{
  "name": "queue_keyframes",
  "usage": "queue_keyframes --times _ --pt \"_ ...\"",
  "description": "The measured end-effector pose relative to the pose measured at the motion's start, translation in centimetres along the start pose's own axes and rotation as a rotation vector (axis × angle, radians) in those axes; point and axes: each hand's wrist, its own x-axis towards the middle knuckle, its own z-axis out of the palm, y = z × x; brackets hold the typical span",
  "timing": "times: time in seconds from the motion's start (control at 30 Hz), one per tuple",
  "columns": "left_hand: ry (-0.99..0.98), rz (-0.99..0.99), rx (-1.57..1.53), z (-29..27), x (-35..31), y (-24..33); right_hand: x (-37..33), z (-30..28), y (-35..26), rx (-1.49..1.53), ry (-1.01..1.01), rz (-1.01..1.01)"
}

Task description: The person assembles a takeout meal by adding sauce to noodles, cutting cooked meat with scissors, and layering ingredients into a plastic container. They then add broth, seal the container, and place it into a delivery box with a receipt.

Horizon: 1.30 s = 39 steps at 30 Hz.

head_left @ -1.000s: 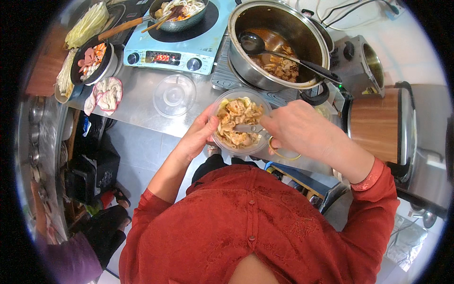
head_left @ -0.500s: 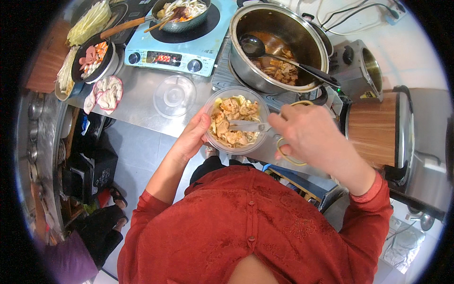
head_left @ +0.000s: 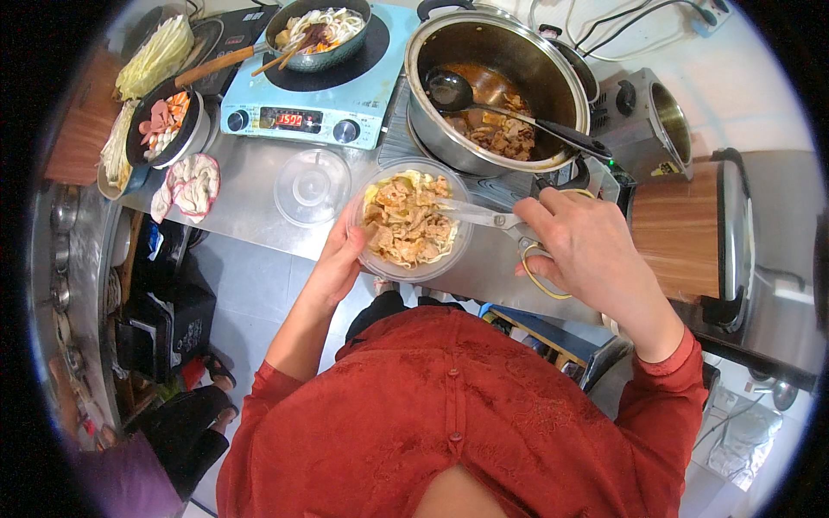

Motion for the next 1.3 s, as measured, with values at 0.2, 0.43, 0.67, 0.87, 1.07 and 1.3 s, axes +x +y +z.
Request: queue_keyframes --times 0.2,0.43,0.67,0.87,1.07,1.3 --pt "0.139 -0.006 -0.11 -1.7 0.2 -0.2 -2.9 2.2 0.9 0.281 0.046 0.124" --pt "0.169 0.0 0.027 -1.5 0.6 0.3 -0.9 6.7 -0.3 0.173 0.24 0.011" --pt "0.136 -0.014 -0.012 -1.2 0.7 -0.1 1.1 5.9 0.9 -0.015 0.153 0.064" --pt "0.187 -0.041 -0.06 -1.4 0.4 -0.3 1.1 5.2 0.8 0.068 0.112 0.143" --pt "0.152 -0.049 0.014 -1.0 0.5 0.0 1.3 4.0 0.1 -0.008 0.216 0.051" --pt "0.155 -0.042 -0.069 -0.4 0.8 0.3 0.8 4.0 -1.7 0.066 0.069 -0.095"
